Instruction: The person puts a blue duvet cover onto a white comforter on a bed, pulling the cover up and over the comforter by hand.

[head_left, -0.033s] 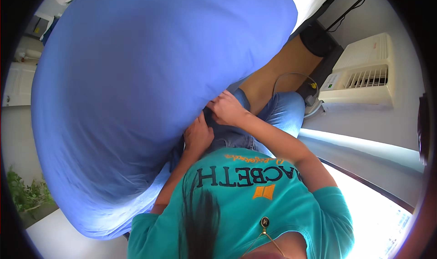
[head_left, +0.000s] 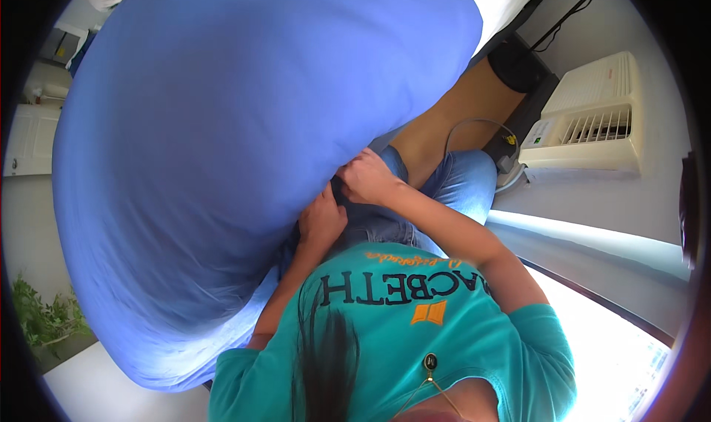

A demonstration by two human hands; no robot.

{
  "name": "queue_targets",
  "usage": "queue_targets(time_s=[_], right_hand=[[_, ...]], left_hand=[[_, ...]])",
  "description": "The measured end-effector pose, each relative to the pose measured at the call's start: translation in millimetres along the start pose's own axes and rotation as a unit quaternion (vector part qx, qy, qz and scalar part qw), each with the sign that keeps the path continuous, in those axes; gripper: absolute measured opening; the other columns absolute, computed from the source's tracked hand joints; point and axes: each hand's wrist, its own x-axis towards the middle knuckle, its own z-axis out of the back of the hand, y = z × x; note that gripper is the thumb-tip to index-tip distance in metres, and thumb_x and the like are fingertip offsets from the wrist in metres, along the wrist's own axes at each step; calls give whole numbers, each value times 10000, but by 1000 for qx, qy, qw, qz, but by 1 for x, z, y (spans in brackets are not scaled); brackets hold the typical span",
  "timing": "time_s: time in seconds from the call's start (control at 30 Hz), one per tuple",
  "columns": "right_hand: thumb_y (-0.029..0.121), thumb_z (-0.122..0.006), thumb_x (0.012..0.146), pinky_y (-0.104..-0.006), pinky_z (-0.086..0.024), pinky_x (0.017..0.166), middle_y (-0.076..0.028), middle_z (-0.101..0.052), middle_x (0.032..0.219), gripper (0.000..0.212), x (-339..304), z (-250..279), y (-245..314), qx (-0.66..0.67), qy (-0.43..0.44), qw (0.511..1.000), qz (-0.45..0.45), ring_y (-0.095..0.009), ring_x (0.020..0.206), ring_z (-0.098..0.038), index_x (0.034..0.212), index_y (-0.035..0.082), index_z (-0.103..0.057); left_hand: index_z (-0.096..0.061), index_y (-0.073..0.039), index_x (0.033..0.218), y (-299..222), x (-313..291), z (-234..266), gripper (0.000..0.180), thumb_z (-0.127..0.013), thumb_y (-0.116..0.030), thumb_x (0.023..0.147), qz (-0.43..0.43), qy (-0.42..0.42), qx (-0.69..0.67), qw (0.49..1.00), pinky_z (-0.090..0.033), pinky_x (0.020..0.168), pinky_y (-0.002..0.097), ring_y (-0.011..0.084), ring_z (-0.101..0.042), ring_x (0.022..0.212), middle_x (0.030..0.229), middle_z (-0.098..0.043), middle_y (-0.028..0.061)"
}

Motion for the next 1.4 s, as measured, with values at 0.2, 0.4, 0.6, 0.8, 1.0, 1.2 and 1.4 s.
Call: queue_targets(time_s=[0.2,0.4,0.6,0.8,1.0,1.2,1.4], right_hand=[[230,-577,707,-401,-455,815,-144,-643,915,326,-21,11,-29,47,-95,989,101,-288,897,-602,981,64,-638],[222,-584,796,-353,-493,747,-149,-652,887,274,-23,190,8,269,220,934,86,-321,801,-623,985,28,-629],[145,-674,716,-371,-462,790,-138,-629,941,303,36,251,-49,110,-453,881,75,-321,902,-596,985,20,-615],[429,-553,777,-505,-152,1056,-148,-407,1343,581,94,221,-80,-90,-308,941,-109,-327,1277,-317,1267,126,-483],[480,-539,764,-519,-134,1053,-116,-366,1382,633,103,217,-73,-46,-216,963,-155,-324,1303,-270,1285,128,-464],[548,-429,811,-560,-99,1043,-143,-293,1417,701,104,223,-80,-70,-161,972,-156,-347,1325,-205,1345,100,-360],[605,-279,833,-550,-9,1054,-215,-197,1434,790,113,216,-75,-109,-50,977,-178,-381,1342,-105,1363,19,-278]], left_hand=[[-414,8,1284,12,-33,58,415,-481,-146,905,-232,163,-283,916,-350,980,341,290,-451,1187,1272,-472,191],[-409,-47,1314,47,-79,204,526,-450,-343,882,-289,93,-526,795,-357,953,401,304,-493,1120,1162,-542,189],[-382,-101,1342,52,4,231,707,-333,-600,843,-180,-135,171,959,-88,1061,520,381,-199,1328,1402,-250,257],[-362,-129,1355,86,27,212,707,-346,-597,825,-265,-145,67,951,-56,1022,598,431,-171,1320,1414,-224,251],[-367,-178,1352,105,18,186,691,-429,-576,791,-249,-106,6,963,-12,1009,615,419,-94,1337,1436,-175,230],[-373,-227,1347,96,21,200,684,-477,-575,768,-236,-61,-10,970,-22,1014,605,383,-110,1341,1449,-171,188],[-340,-264,1364,92,12,204,684,-489,-559,766,-180,1,-57,982,-82,1045,574,313,-108,1360,1464,-180,117]])
